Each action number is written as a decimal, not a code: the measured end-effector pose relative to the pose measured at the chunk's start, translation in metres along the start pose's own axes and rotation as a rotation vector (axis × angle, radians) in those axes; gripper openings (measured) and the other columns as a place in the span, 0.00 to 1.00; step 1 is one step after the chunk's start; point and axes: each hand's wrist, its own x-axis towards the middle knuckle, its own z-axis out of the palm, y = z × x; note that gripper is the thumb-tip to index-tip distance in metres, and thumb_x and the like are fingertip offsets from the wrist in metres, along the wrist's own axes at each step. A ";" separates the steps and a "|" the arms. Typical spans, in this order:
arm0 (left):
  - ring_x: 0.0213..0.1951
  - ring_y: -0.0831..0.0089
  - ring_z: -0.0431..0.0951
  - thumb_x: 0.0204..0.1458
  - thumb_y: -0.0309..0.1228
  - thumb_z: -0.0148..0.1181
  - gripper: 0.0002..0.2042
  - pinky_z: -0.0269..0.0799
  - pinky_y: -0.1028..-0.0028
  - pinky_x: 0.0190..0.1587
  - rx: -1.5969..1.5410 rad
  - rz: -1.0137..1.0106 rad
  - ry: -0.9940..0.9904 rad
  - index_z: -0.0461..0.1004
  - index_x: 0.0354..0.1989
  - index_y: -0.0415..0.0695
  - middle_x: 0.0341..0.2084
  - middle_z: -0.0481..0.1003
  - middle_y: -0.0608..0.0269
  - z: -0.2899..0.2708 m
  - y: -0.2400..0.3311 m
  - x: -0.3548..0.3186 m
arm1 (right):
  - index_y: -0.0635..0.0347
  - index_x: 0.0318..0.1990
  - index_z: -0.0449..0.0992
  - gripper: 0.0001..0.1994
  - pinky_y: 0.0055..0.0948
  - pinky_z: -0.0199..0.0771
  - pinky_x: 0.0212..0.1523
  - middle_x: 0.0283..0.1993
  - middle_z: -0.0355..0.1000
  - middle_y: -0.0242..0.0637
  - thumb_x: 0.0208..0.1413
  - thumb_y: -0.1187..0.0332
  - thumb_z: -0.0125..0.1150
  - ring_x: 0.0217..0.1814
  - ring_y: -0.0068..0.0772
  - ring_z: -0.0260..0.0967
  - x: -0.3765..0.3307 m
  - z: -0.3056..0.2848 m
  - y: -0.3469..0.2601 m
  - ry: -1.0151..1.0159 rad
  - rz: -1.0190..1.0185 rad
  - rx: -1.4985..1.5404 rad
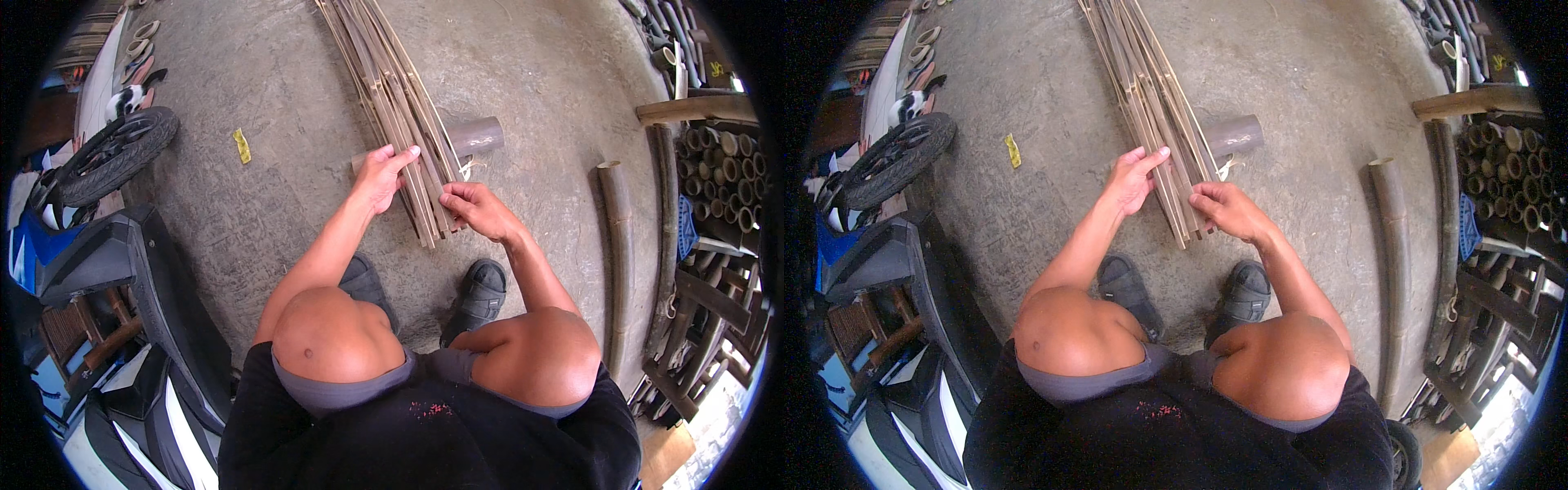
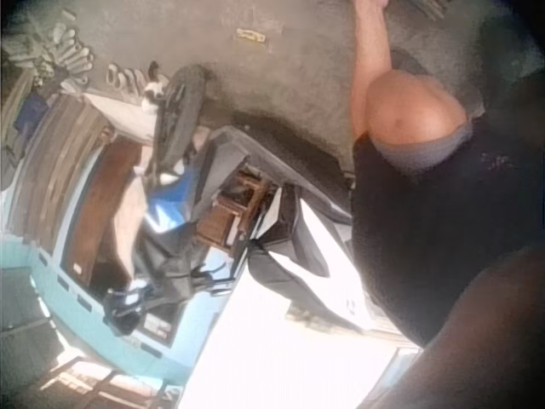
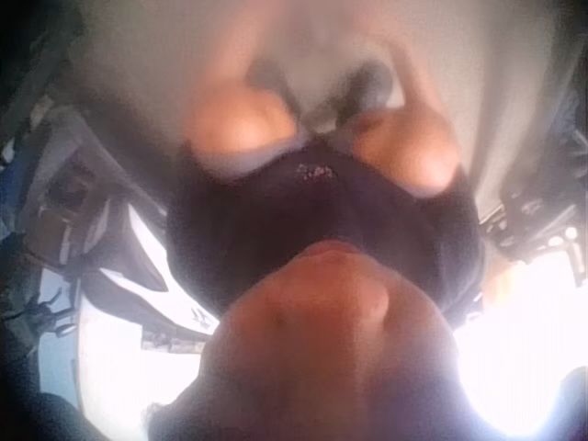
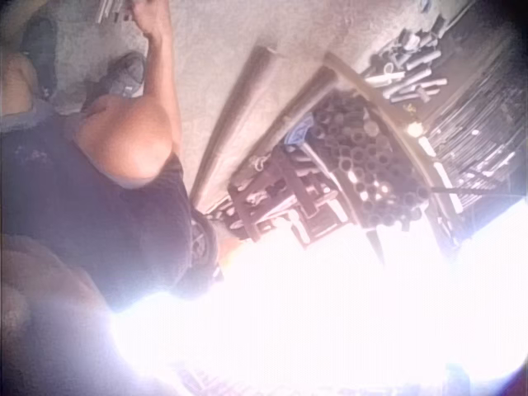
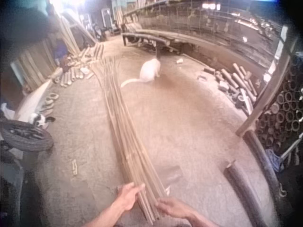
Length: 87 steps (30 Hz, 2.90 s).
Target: The person gathers long bamboo strips from a rack, aligns them on the floor, and ties them into bundles using thin strips. The person repeatedly picks up strips, arranges them, and secures them with ties.
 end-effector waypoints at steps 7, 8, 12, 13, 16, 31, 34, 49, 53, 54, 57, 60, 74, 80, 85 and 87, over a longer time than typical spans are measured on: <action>0.38 0.77 0.78 0.57 0.37 0.66 0.13 0.74 0.71 0.40 -0.009 0.039 -0.006 0.75 0.45 0.44 0.38 0.78 0.68 0.003 0.002 -0.003 | 0.60 0.35 0.76 0.12 0.22 0.70 0.30 0.28 0.69 0.24 0.64 0.60 0.58 0.28 0.17 0.65 0.001 0.003 -0.005 -0.010 0.027 0.016; 0.38 0.77 0.78 0.57 0.37 0.66 0.13 0.75 0.71 0.40 -0.008 0.042 -0.006 0.75 0.45 0.45 0.38 0.78 0.68 0.004 0.003 -0.003 | 0.60 0.35 0.76 0.11 0.22 0.70 0.30 0.28 0.70 0.24 0.64 0.61 0.59 0.28 0.17 0.66 0.001 0.001 -0.005 -0.023 0.030 0.008; 0.37 0.78 0.77 0.57 0.37 0.66 0.11 0.75 0.73 0.39 0.013 0.054 0.012 0.75 0.44 0.47 0.36 0.77 0.70 0.001 0.001 -0.002 | 0.58 0.38 0.72 0.09 0.19 0.66 0.27 0.26 0.69 0.22 0.64 0.63 0.61 0.26 0.14 0.65 -0.001 0.005 -0.010 0.047 0.014 0.098; 0.37 0.78 0.77 0.57 0.37 0.66 0.11 0.75 0.73 0.39 -0.020 0.055 0.005 0.75 0.43 0.48 0.36 0.77 0.71 0.000 0.000 -0.001 | 0.58 0.39 0.72 0.09 0.19 0.67 0.28 0.26 0.69 0.22 0.63 0.63 0.61 0.26 0.14 0.65 -0.001 0.004 -0.010 0.037 0.022 0.105; 0.36 0.79 0.76 0.57 0.37 0.66 0.10 0.75 0.73 0.37 -0.106 0.041 -0.028 0.74 0.42 0.49 0.34 0.75 0.73 -0.001 0.001 -0.001 | 0.58 0.40 0.71 0.09 0.20 0.67 0.28 0.28 0.70 0.24 0.62 0.64 0.62 0.27 0.15 0.65 -0.001 -0.002 -0.009 0.020 0.026 0.102; 0.34 0.79 0.76 0.58 0.36 0.64 0.08 0.74 0.72 0.37 -0.103 0.065 -0.014 0.73 0.40 0.50 0.33 0.75 0.73 0.004 -0.003 -0.002 | 0.60 0.36 0.73 0.09 0.22 0.65 0.28 0.27 0.70 0.26 0.60 0.64 0.63 0.27 0.17 0.65 0.002 -0.005 0.000 0.023 -0.001 0.013; 0.34 0.78 0.76 0.59 0.35 0.64 0.08 0.73 0.71 0.37 -0.110 0.082 -0.020 0.73 0.41 0.49 0.33 0.75 0.72 0.006 -0.002 -0.004 | 0.59 0.36 0.74 0.08 0.22 0.65 0.28 0.27 0.70 0.25 0.61 0.64 0.61 0.27 0.17 0.65 0.005 -0.007 0.008 -0.004 0.000 0.062; 0.36 0.74 0.79 0.58 0.31 0.65 0.14 0.76 0.70 0.39 -0.055 0.110 -0.006 0.69 0.48 0.42 0.34 0.77 0.64 0.007 0.000 0.002 | 0.56 0.41 0.78 0.11 0.18 0.65 0.27 0.27 0.73 0.22 0.62 0.59 0.62 0.24 0.14 0.64 0.001 0.005 -0.009 0.012 0.085 0.160; 0.47 0.61 0.77 0.51 0.31 0.70 0.42 0.74 0.64 0.52 0.329 0.414 0.249 0.48 0.70 0.37 0.47 0.74 0.50 0.001 -0.024 0.020 | 0.64 0.35 0.78 0.15 0.30 0.66 0.26 0.24 0.75 0.35 0.62 0.58 0.61 0.24 0.24 0.67 0.004 0.002 -0.005 0.132 -0.041 -0.252; 0.52 0.56 0.74 0.50 0.32 0.70 0.46 0.70 0.62 0.56 0.506 0.518 0.289 0.44 0.71 0.37 0.52 0.69 0.45 -0.008 -0.031 0.028 | 0.66 0.34 0.77 0.16 0.34 0.67 0.26 0.23 0.74 0.38 0.61 0.58 0.61 0.24 0.26 0.68 0.003 0.002 -0.011 0.172 -0.070 -0.439; 0.66 0.40 0.55 0.49 0.33 0.69 0.46 0.52 0.50 0.68 1.031 0.876 0.350 0.46 0.72 0.36 0.66 0.46 0.32 0.001 -0.023 0.019 | 0.70 0.30 0.74 0.20 0.43 0.69 0.29 0.20 0.70 0.50 0.59 0.57 0.61 0.24 0.34 0.70 -0.008 0.003 -0.024 0.258 -0.200 -0.630; 0.67 0.38 0.53 0.51 0.41 0.67 0.42 0.48 0.48 0.69 1.360 1.021 0.215 0.52 0.71 0.41 0.67 0.48 0.34 0.006 -0.009 0.021 | 0.64 0.40 0.74 0.18 0.34 0.73 0.28 0.29 0.77 0.44 0.66 0.55 0.54 0.26 0.30 0.73 -0.009 0.004 -0.024 0.041 -0.134 -0.230; 0.73 0.53 0.52 0.62 0.51 0.46 0.30 0.43 0.51 0.73 1.758 0.914 -0.082 0.58 0.71 0.54 0.72 0.52 0.52 0.007 0.038 0.087 | 0.53 0.58 0.67 0.17 0.37 0.80 0.38 0.31 0.69 0.30 0.72 0.56 0.39 0.26 0.26 0.70 0.015 0.022 -0.036 -0.146 0.222 0.906; 0.73 0.54 0.50 0.63 0.52 0.45 0.31 0.42 0.52 0.73 1.707 0.987 -0.038 0.57 0.71 0.50 0.72 0.53 0.51 0.002 0.033 0.089 | 0.56 0.55 0.65 0.16 0.24 0.60 0.13 0.21 0.55 0.23 0.71 0.55 0.43 0.13 0.19 0.52 -0.007 0.002 -0.251 0.011 -0.150 0.483; 0.73 0.54 0.49 0.65 0.52 0.41 0.31 0.41 0.54 0.74 1.749 0.969 0.040 0.55 0.72 0.49 0.73 0.51 0.50 -0.001 0.032 0.093 | 0.56 0.60 0.62 0.15 0.23 0.52 0.10 0.20 0.49 0.22 0.69 0.63 0.44 0.11 0.13 0.42 -0.090 0.023 -0.338 -0.117 -0.421 0.481; 0.73 0.55 0.49 0.65 0.53 0.41 0.31 0.41 0.54 0.74 1.705 0.977 0.037 0.55 0.72 0.49 0.73 0.50 0.50 0.001 0.030 0.097 | 0.55 0.61 0.62 0.16 0.25 0.54 0.12 0.20 0.48 0.22 0.70 0.64 0.44 0.13 0.15 0.43 -0.106 0.019 -0.324 -0.123 -0.388 0.472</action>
